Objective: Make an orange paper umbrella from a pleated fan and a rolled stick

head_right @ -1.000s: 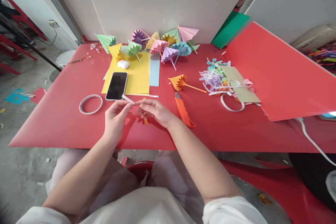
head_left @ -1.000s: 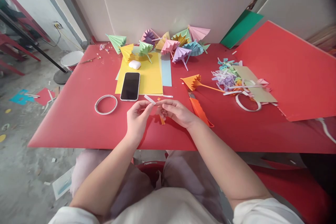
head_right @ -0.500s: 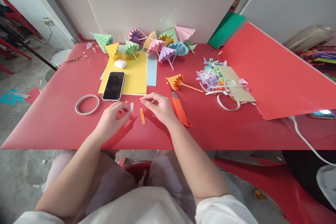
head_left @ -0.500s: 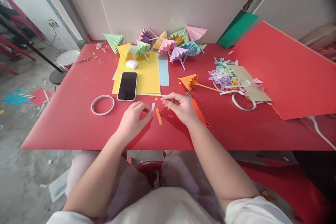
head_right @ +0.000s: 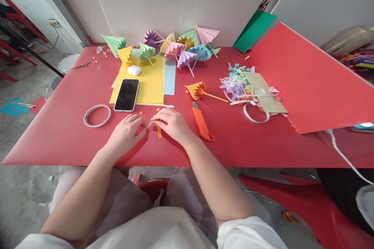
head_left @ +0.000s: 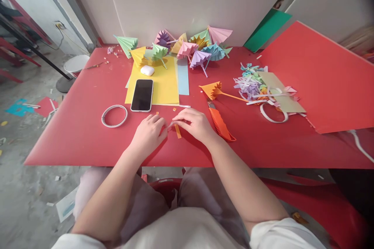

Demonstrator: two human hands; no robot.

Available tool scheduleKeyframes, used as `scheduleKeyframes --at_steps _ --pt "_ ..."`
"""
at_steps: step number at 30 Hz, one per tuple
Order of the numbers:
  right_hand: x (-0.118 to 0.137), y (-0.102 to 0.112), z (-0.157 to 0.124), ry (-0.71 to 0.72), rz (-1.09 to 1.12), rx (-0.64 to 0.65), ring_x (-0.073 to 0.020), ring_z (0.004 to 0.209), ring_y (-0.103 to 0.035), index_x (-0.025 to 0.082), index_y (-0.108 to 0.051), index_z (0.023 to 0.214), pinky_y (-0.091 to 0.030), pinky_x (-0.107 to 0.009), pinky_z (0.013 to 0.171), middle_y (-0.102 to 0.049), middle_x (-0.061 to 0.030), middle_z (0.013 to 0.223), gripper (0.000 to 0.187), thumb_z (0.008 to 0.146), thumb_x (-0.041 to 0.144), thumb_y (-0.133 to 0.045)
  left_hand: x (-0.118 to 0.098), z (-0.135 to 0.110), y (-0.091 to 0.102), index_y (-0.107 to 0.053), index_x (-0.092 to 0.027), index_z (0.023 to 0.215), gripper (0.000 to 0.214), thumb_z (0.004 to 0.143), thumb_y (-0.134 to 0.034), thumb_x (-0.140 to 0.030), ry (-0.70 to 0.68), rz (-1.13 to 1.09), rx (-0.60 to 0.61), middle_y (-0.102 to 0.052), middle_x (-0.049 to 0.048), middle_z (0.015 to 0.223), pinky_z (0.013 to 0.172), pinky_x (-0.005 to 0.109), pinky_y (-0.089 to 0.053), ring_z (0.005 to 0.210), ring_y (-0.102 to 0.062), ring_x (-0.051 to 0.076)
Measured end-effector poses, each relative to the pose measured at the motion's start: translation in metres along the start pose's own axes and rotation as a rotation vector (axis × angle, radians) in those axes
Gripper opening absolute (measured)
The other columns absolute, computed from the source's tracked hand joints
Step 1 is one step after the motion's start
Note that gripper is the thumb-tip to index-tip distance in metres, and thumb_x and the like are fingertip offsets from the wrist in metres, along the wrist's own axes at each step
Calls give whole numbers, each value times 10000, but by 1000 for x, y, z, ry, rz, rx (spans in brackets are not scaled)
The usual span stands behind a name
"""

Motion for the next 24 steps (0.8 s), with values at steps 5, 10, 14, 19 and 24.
scheduleKeyframes --at_steps 5,10,14,19,24 --pt "1 -1 -1 2 -51 5 -172 725 -580 249 -645 826 -478 -330 685 -658 -30 770 98 841 287 -556 0 0 -1 -565 -179 766 134 850 -469 -219 2 -2 9 -604 41 756 635 288 -426 720 -537 187" --pt "-1 -6 -1 -26 -71 60 -170 742 -569 241 -598 785 -455 -306 661 -624 -32 763 139 873 277 -497 0 0 -2 -565 -183 755 134 845 -475 -224 10 -5 0 -598 38 747 625 281 -418 713 -536 182" --pt "-3 -10 -2 -34 -128 83 -165 730 -543 231 -541 795 -429 -285 635 -592 -34 761 141 893 253 -442 6 2 2 -556 -192 734 126 831 -478 -214 96 -30 -17 -599 35 753 607 272 -404 723 -546 184" --pt "-5 8 -2 -70 -161 -80 -167 716 -523 234 -495 774 -413 -288 606 -560 -40 777 142 888 246 -411 29 -8 4 -550 -208 746 130 838 -479 -266 459 -128 -35 -630 24 746 525 264 -375 658 -567 181" --pt "-29 35 -8 -354 94 -280 -144 660 -514 240 -498 777 -424 -269 564 -535 -15 772 178 858 396 -470 -32 -15 -17 -605 -175 894 157 851 -463 -226 102 62 -29 -641 84 874 683 332 -434 795 -571 220"
Point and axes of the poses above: each hand's wrist, its own z-axis towards the middle knuckle, its own y-axis out of the back of the hand, x = y × z, the point moved 9 cm from there along z, towards the middle knuckle
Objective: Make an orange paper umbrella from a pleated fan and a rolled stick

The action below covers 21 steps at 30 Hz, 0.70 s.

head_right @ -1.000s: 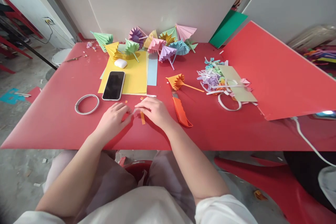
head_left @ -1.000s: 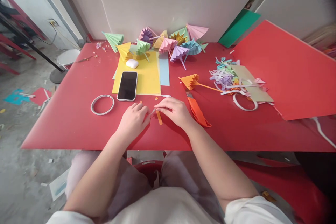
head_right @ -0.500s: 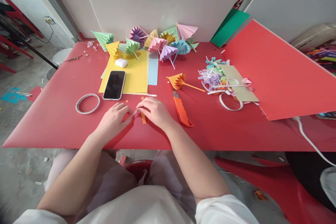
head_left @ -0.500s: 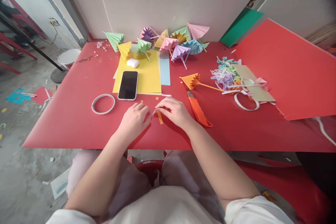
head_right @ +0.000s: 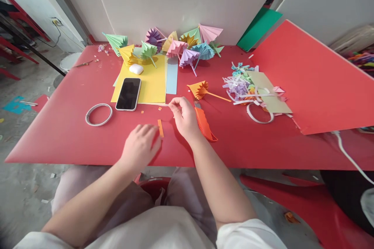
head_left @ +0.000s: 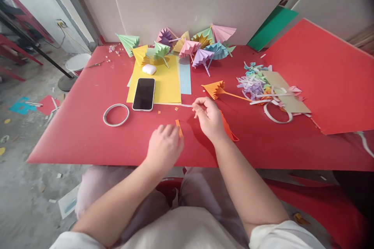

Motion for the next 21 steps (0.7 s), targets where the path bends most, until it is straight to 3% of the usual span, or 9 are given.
scheduleKeyframes --at_steps 3,7,12,14,17,19,21 --pt "-14 -3 2 -140 107 52 -130 625 -506 229 -517 765 -420 -250 527 -536 -1 738 230 808 455 -529 -23 -14 -17 -591 -146 1051 266 849 -512 -300 -64 103 49 -623 121 1026 671 361 -442 858 -564 251" --pt "-31 -9 1 -254 178 114 -99 548 -480 221 -540 768 -435 -246 532 -542 21 690 233 788 452 -558 -26 -22 -19 -573 -126 1130 331 869 -493 -313 -120 115 34 -606 132 1160 754 401 -431 980 -544 280" --pt "-45 -9 -5 -353 340 171 -110 624 -529 209 -551 744 -434 -218 488 -557 10 708 243 747 444 -610 1 -14 -6 -600 -199 1087 261 907 -428 -278 -253 -32 78 -581 78 1235 863 385 -411 1096 -519 245" --pt "-49 -5 -10 -406 396 171 -111 635 -537 206 -555 735 -428 -209 475 -556 11 700 238 732 433 -630 24 -9 9 -607 -200 1072 269 917 -393 -248 -195 -87 10 -567 88 1247 884 389 -406 1117 -508 242" --pt "-53 1 -17 -477 450 166 -103 601 -528 202 -557 725 -419 -208 458 -553 14 676 239 707 418 -659 46 -8 30 -634 -201 978 264 915 -378 -225 -62 -96 -157 -645 83 1084 843 369 -421 1012 -551 225" --pt "-55 1 -20 -513 473 185 -101 583 -524 199 -554 715 -415 -208 450 -551 15 663 245 693 411 -674 35 -14 27 -640 -204 950 249 898 -397 -208 -86 -34 -160 -662 74 997 781 352 -425 937 -562 220" --pt "-56 0 -22 -542 496 215 -99 575 -525 197 -549 711 -411 -205 447 -548 18 652 249 690 407 -681 6 -22 12 -638 -198 982 251 882 -408 -192 -189 63 -91 -659 75 916 698 335 -415 828 -560 210"
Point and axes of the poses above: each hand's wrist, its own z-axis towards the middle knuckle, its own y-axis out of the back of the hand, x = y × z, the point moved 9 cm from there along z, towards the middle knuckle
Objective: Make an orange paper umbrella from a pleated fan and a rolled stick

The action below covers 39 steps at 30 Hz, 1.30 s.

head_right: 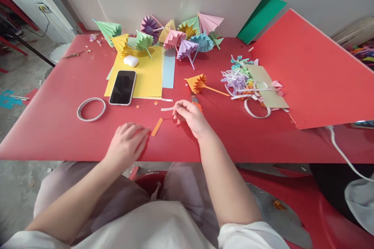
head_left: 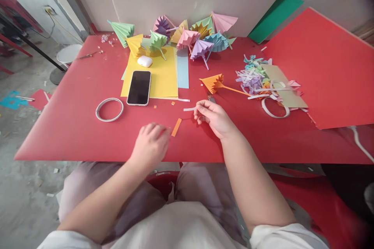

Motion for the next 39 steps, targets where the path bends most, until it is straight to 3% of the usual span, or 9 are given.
scheduleKeyframes --at_steps 3,5,8,16,22,29,34,39 --pt "0 -1 -1 -21 34 26 -92 560 -518 196 -540 714 -401 -197 447 -542 25 631 247 706 404 -672 -36 -7 -13 -610 -137 1057 273 879 -434 -245 -56 106 37 -630 84 834 606 322 -386 708 -528 195" --pt "0 -1 -1 -26 48 32 -88 553 -512 196 -536 718 -396 -195 449 -541 29 624 244 716 402 -665 -45 -10 -18 -577 -93 1113 338 874 -457 -300 -23 154 42 -616 95 847 594 329 -379 717 -521 206" --pt "0 -2 -2 -40 47 37 -87 550 -509 198 -530 723 -394 -195 454 -544 33 621 243 720 401 -662 -44 -12 -19 -554 -72 1139 393 861 -494 -343 11 192 36 -619 104 904 623 338 -385 792 -533 223" --pt "-1 -4 -3 -56 46 57 -82 547 -507 198 -531 721 -393 -193 459 -542 40 621 223 726 382 -658 -34 -13 -8 -595 -117 1077 274 881 -479 -269 -48 177 -1 -661 74 1043 721 354 -389 890 -563 208" --pt "-2 -2 -4 -64 73 25 -81 546 -506 199 -541 746 -387 -189 451 -542 42 619 227 718 391 -659 -35 -14 -7 -584 -96 1108 312 895 -442 -275 -49 169 -39 -608 130 1178 813 387 -395 1014 -548 251" --pt "-10 3 -6 -119 49 -43 -63 485 -427 186 -563 695 -319 -170 383 -491 51 557 266 612 370 -736 -60 -15 -25 -547 -68 1154 403 894 -408 -343 -127 93 -15 -595 173 1149 866 393 -413 1057 -539 275" --pt "-23 3 -24 -197 -35 -81 -43 412 -331 181 -588 671 -238 -179 340 -419 68 507 267 598 389 -738 -61 -13 -33 -534 -52 1168 480 886 -409 -420 -147 107 16 -585 193 1155 872 421 -420 1063 -538 298" --pt "-27 -3 -40 -194 -103 -115 -37 377 -340 182 -590 670 -252 -193 357 -453 62 513 248 639 406 -692 -58 -12 -32 -539 -74 1159 475 885 -405 -438 -137 101 31 -594 172 1149 887 437 -416 1059 -536 285"
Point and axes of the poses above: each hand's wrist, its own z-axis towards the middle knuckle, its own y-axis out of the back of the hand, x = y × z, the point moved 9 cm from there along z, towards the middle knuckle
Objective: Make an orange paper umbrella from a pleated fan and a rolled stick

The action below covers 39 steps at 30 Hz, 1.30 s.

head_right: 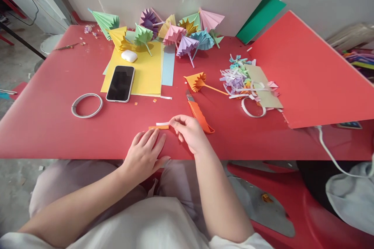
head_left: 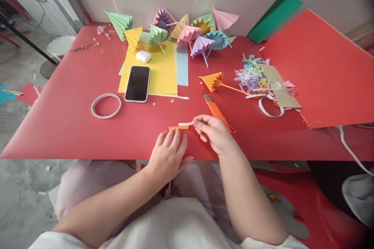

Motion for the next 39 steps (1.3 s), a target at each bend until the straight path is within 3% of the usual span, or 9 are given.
scheduleKeyframes --at_steps 7,18,27,32,39 --pt "-1 -5 -4 -16 -169 -122 -54 362 -306 185 -601 672 -219 -201 350 -381 82 425 240 661 419 -654 0 -1 1 -539 -103 1168 443 898 -378 -416 19 17 -14 -597 154 1161 924 457 -392 1094 -521 278" --pt "9 -4 -8 146 -449 -205 -138 533 -511 203 -606 694 -398 -263 506 -605 -14 630 187 706 390 -610 1 0 -1 -523 -90 1179 437 888 -407 -394 16 -1 13 -587 156 1166 891 454 -411 1104 -510 280" --pt "15 -5 -12 216 -547 -276 -171 650 -573 207 -592 651 -435 -302 644 -638 -24 689 167 724 358 -595 2 1 -2 -517 -86 1184 435 879 -417 -379 14 -22 43 -570 166 1175 858 423 -417 1117 -501 279" --pt "14 -2 -13 176 -533 -287 -154 551 -542 204 -616 658 -419 -286 568 -602 -6 591 192 737 377 -587 1 1 -2 -512 -87 1180 433 877 -422 -382 9 -14 31 -578 171 1154 840 429 -423 1105 -509 282" --pt "8 1 -13 58 -378 -250 -94 328 -373 192 -603 610 -317 -244 362 -418 51 393 304 744 460 -553 1 1 0 -522 -92 1161 416 878 -420 -380 4 -13 9 -588 171 1137 826 426 -429 1095 -515 282"
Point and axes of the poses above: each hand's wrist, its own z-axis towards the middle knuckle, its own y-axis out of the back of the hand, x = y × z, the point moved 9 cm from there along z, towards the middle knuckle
